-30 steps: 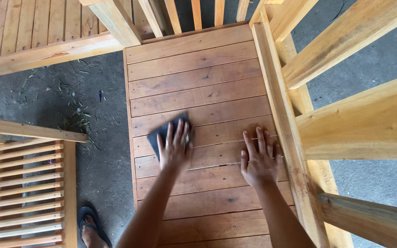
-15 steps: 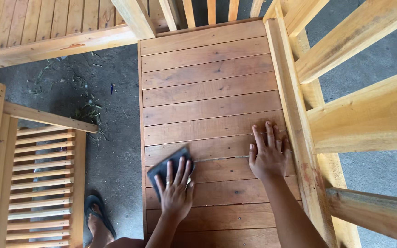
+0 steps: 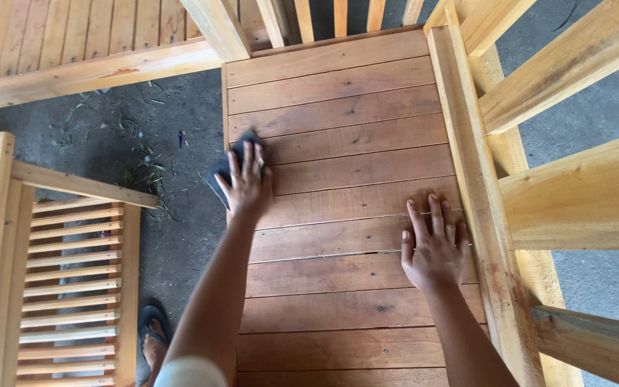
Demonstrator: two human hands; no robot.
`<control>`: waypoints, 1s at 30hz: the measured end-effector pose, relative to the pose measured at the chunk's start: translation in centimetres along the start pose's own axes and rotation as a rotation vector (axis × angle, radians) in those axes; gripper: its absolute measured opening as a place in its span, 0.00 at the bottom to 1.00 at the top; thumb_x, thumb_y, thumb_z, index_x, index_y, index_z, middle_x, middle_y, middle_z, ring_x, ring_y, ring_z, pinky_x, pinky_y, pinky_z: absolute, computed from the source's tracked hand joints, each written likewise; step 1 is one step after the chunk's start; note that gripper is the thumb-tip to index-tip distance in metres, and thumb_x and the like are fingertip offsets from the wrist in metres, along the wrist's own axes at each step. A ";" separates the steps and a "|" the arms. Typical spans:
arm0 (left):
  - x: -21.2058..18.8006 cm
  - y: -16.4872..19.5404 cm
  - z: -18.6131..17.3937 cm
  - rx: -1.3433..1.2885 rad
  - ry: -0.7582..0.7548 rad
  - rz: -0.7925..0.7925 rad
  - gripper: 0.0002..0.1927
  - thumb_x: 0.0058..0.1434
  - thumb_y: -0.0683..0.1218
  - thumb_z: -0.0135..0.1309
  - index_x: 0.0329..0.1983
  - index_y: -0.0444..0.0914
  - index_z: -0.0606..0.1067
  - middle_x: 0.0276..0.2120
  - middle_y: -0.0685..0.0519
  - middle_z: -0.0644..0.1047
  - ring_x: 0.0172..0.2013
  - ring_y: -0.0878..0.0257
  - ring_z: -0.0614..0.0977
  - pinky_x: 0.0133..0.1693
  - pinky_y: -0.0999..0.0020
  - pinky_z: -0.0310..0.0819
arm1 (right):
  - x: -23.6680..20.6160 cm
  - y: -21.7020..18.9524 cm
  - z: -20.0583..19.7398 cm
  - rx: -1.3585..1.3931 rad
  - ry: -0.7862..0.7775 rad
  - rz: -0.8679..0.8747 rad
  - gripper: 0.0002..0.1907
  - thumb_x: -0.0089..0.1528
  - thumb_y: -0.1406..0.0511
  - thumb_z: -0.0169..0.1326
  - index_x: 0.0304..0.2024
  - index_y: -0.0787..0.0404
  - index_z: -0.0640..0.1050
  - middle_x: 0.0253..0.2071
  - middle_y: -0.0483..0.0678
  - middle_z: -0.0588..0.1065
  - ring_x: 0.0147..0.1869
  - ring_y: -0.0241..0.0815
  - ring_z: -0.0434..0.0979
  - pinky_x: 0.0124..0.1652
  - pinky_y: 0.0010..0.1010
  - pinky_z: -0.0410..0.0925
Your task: The person sands the wooden seat of a chair using a sanding block, rubbing it back and forth across the slats while steadying the chair with the other hand. They reposition around the seat and continue sanding different sections of the surface throughout the clip.
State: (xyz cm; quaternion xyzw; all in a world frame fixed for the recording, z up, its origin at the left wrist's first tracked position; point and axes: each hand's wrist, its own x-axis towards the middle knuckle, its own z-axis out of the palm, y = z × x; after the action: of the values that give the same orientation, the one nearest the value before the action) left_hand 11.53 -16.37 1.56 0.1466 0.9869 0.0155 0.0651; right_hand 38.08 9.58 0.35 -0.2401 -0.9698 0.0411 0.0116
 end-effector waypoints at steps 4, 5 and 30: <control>-12.0 1.5 2.5 0.142 0.092 0.154 0.37 0.68 0.61 0.39 0.79 0.57 0.45 0.78 0.62 0.43 0.76 0.53 0.45 0.67 0.25 0.42 | 0.3 -0.1 0.4 0.018 0.014 -0.006 0.33 0.65 0.50 0.37 0.74 0.35 0.54 0.79 0.47 0.48 0.81 0.50 0.44 0.71 0.55 0.41; -14.9 2.0 2.9 0.135 -0.037 0.155 0.37 0.66 0.60 0.39 0.78 0.55 0.46 0.77 0.60 0.42 0.75 0.51 0.43 0.64 0.25 0.39 | 0.3 -0.2 0.4 0.036 0.031 -0.010 0.33 0.66 0.50 0.37 0.74 0.35 0.54 0.79 0.47 0.48 0.81 0.50 0.44 0.71 0.55 0.41; 0.1 18.3 1.2 0.029 -0.061 0.517 0.32 0.72 0.63 0.28 0.79 0.60 0.44 0.78 0.64 0.38 0.77 0.51 0.40 0.65 0.20 0.34 | -0.4 0.0 -1.2 0.048 0.116 -0.040 0.35 0.62 0.53 0.44 0.73 0.40 0.57 0.77 0.49 0.51 0.80 0.50 0.49 0.70 0.56 0.46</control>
State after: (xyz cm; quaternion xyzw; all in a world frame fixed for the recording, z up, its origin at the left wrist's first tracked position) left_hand 16.90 1.16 1.26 0.3951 0.9144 0.0129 0.0867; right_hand 38.44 9.45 1.54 -0.2223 -0.9709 0.0499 0.0742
